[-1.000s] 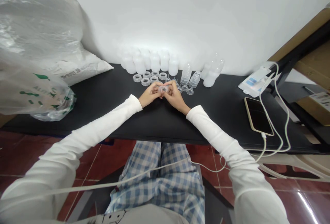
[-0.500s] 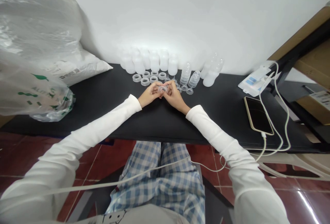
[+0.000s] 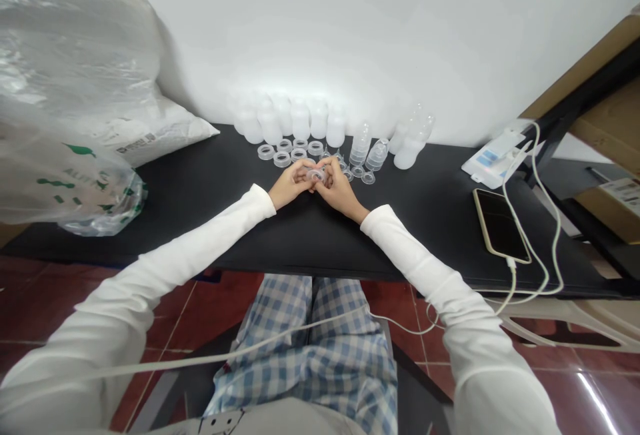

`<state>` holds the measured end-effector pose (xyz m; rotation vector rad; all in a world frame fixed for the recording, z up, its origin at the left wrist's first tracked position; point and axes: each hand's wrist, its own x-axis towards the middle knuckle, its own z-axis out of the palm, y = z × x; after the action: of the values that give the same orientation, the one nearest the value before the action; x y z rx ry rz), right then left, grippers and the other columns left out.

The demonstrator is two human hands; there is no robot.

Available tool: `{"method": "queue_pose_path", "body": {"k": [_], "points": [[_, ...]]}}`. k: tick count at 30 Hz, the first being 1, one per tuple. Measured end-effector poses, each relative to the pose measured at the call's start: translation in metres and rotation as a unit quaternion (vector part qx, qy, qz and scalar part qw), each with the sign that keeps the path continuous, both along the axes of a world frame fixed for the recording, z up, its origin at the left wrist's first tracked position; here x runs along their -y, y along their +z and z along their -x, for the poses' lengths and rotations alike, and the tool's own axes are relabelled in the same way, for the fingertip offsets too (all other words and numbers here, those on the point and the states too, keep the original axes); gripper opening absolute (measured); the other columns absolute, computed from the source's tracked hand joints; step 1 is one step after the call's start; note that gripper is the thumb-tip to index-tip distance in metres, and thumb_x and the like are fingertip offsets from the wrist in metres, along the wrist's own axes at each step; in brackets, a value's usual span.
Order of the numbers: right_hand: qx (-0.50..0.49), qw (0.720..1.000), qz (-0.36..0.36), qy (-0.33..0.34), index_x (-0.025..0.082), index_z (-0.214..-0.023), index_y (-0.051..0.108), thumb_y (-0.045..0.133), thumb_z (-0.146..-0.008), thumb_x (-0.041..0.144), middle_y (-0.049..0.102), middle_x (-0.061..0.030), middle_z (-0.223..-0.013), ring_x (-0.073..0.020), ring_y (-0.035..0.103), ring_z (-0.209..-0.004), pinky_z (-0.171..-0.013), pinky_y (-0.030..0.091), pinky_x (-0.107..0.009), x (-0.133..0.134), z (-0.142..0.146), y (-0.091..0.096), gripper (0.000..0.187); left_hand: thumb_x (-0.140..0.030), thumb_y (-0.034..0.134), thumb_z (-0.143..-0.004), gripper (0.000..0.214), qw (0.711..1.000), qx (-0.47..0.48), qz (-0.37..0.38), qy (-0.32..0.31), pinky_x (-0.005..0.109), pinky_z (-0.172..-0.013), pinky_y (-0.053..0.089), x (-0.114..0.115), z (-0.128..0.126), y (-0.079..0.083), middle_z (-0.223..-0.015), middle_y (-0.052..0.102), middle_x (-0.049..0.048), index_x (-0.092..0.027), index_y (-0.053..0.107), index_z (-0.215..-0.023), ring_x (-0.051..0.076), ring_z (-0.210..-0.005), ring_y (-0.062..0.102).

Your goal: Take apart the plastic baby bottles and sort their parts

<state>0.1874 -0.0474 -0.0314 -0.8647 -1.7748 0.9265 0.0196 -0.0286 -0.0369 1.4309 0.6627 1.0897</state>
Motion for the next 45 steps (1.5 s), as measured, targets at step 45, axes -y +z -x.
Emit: {"method": "queue_pose_path", "body": {"k": [45], "points": [[-0.026,0.999,0.042,-0.009,0.028,-0.096,0.043,0.058,-0.087,0.073,0.063,0.0006,-0.076,-0.0171,0.062,-0.065,-0.06,0.052,-0.035,0.005,0.004,0.008,0.048,-0.017,0.066,-0.083,0.021,0.989,-0.117,-0.038,0.08,0.019,-0.053,0.048,0.015,0.0,0.014,-0.064,0.064,-0.0071,-0.02,0.054,-0.1,0.008,-0.053,0.06]]}}
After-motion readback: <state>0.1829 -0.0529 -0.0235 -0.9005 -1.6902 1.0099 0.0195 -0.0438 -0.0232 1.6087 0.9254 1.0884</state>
